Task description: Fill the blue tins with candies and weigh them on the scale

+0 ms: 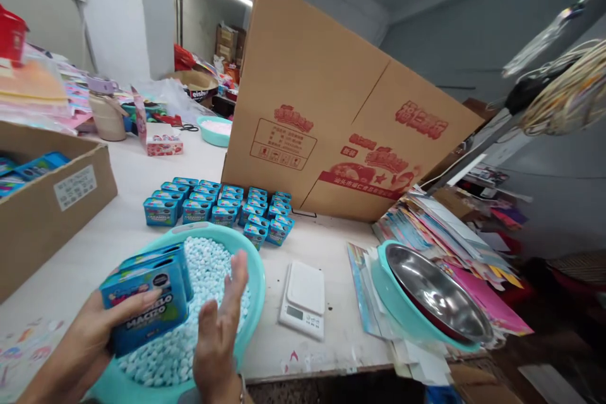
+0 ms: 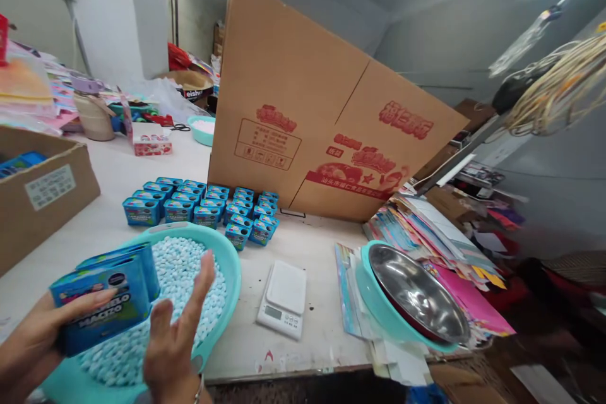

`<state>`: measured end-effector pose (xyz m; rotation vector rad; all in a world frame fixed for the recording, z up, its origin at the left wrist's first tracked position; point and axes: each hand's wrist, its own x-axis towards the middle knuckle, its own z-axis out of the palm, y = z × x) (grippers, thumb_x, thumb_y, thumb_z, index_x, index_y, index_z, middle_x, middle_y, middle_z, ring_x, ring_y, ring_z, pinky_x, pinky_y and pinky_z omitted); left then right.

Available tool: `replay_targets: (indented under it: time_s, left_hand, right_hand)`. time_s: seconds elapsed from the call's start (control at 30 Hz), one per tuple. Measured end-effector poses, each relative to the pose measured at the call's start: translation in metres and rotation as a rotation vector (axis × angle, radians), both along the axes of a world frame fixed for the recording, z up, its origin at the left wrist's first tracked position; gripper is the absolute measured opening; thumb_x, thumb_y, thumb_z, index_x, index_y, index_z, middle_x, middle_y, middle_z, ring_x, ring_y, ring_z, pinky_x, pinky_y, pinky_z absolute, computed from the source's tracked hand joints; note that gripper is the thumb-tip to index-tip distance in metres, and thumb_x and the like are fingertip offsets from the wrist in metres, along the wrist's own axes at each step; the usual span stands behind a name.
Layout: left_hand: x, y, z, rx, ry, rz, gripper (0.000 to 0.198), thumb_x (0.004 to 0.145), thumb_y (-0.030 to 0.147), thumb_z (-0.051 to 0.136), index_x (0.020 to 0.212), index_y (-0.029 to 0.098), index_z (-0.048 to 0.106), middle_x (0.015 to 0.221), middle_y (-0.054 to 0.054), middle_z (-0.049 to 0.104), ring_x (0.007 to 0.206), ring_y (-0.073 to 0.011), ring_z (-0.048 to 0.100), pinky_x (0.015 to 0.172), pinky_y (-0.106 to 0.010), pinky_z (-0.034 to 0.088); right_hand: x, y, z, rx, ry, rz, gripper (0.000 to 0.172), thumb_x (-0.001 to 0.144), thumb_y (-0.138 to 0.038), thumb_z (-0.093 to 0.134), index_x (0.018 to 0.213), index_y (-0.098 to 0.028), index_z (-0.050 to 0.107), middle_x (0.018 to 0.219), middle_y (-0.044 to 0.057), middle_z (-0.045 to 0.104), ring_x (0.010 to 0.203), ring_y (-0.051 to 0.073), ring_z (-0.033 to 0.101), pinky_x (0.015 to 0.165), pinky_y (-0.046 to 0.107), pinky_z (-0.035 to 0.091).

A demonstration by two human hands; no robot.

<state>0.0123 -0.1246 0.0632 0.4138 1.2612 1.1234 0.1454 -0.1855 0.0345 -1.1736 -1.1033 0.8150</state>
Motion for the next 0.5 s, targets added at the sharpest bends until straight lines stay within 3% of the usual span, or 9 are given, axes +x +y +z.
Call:
replay_targets:
  time_s: [0.1, 0.17, 0.23, 0.3, 0.33, 0.4, 0.5]
  left_hand:
    - [-0.014, 0.002, -0.009, 0.090, 0.087, -0.140, 0.083, 0.041, 0.060, 0.103, 0.114, 0.028, 0.080, 0.091, -0.004, 0.090, 0.088, -0.0447, 0.085, 0.072, -0.050, 0.074]
    - [-0.029, 0.010, -0.009, 0.240, 0.298, -0.246, 0.081, 0.050, 0.060, 0.100, 0.120, 0.026, 0.076, 0.096, -0.004, 0.089, 0.092, -0.0408, 0.084, 0.079, -0.046, 0.072]
    - [-0.044, 0.024, -0.002, 0.465, 0.654, -0.388, 0.077, 0.059, 0.055, 0.095, 0.126, 0.025, 0.072, 0.106, -0.005, 0.087, 0.099, -0.0378, 0.082, 0.089, -0.044, 0.069]
    - [-0.051, 0.041, 0.005, 0.675, 1.056, -0.613, 0.072, 0.066, 0.041, 0.085, 0.133, 0.022, 0.070, 0.122, -0.010, 0.083, 0.112, -0.0409, 0.079, 0.100, -0.049, 0.065]
    - [-0.049, 0.050, 0.007, 0.743, 1.232, -0.756, 0.070, 0.066, 0.032, 0.079, 0.135, 0.020, 0.070, 0.128, -0.014, 0.081, 0.117, -0.0435, 0.077, 0.104, -0.053, 0.063]
    - [-0.035, 0.065, 0.004, 0.790, 1.479, -0.997, 0.063, 0.064, 0.020, 0.072, 0.128, 0.015, 0.074, 0.126, -0.022, 0.078, 0.117, -0.0476, 0.075, 0.102, -0.059, 0.061]
    - [-0.005, 0.081, -0.014, 0.771, 1.556, -1.075, 0.033, 0.077, 0.021, 0.070, 0.107, 0.009, 0.077, 0.104, -0.030, 0.076, 0.104, -0.0512, 0.075, 0.093, -0.067, 0.059]
  right_hand:
    - [0.004, 0.002, 0.007, -0.097, -0.087, 0.202, 0.070, 0.109, -0.057, 0.067, 0.174, -0.036, 0.052, 0.188, 0.003, 0.040, 0.178, 0.034, 0.030, 0.147, 0.062, 0.022]
    - [0.018, 0.006, 0.003, -0.163, -0.086, 0.263, 0.066, 0.109, -0.057, 0.066, 0.170, -0.033, 0.057, 0.184, 0.006, 0.049, 0.173, 0.032, 0.042, 0.145, 0.058, 0.030]
    - [0.043, 0.020, -0.005, -0.245, -0.081, 0.188, 0.062, 0.109, -0.062, 0.062, 0.160, -0.027, 0.069, 0.170, 0.011, 0.065, 0.161, 0.032, 0.059, 0.140, 0.056, 0.040]
    - [0.071, 0.046, -0.013, -0.288, -0.177, 0.006, 0.060, 0.103, -0.061, 0.069, 0.148, -0.022, 0.077, 0.158, 0.014, 0.074, 0.152, 0.033, 0.065, 0.135, 0.054, 0.045]
    - [0.083, 0.062, -0.017, -0.282, -0.269, -0.044, 0.058, 0.097, -0.057, 0.076, 0.143, -0.021, 0.080, 0.152, 0.015, 0.077, 0.149, 0.033, 0.067, 0.133, 0.054, 0.046]
    - [0.095, 0.099, -0.020, -0.263, -0.449, 0.013, 0.048, 0.095, -0.045, 0.079, 0.137, -0.021, 0.082, 0.145, 0.013, 0.081, 0.143, 0.033, 0.068, 0.130, 0.052, 0.049]
    - [0.086, 0.149, -0.023, -0.171, -0.634, 0.301, 0.034, 0.102, -0.031, 0.070, 0.133, -0.025, 0.084, 0.140, 0.010, 0.082, 0.136, 0.027, 0.069, 0.126, 0.045, 0.049]
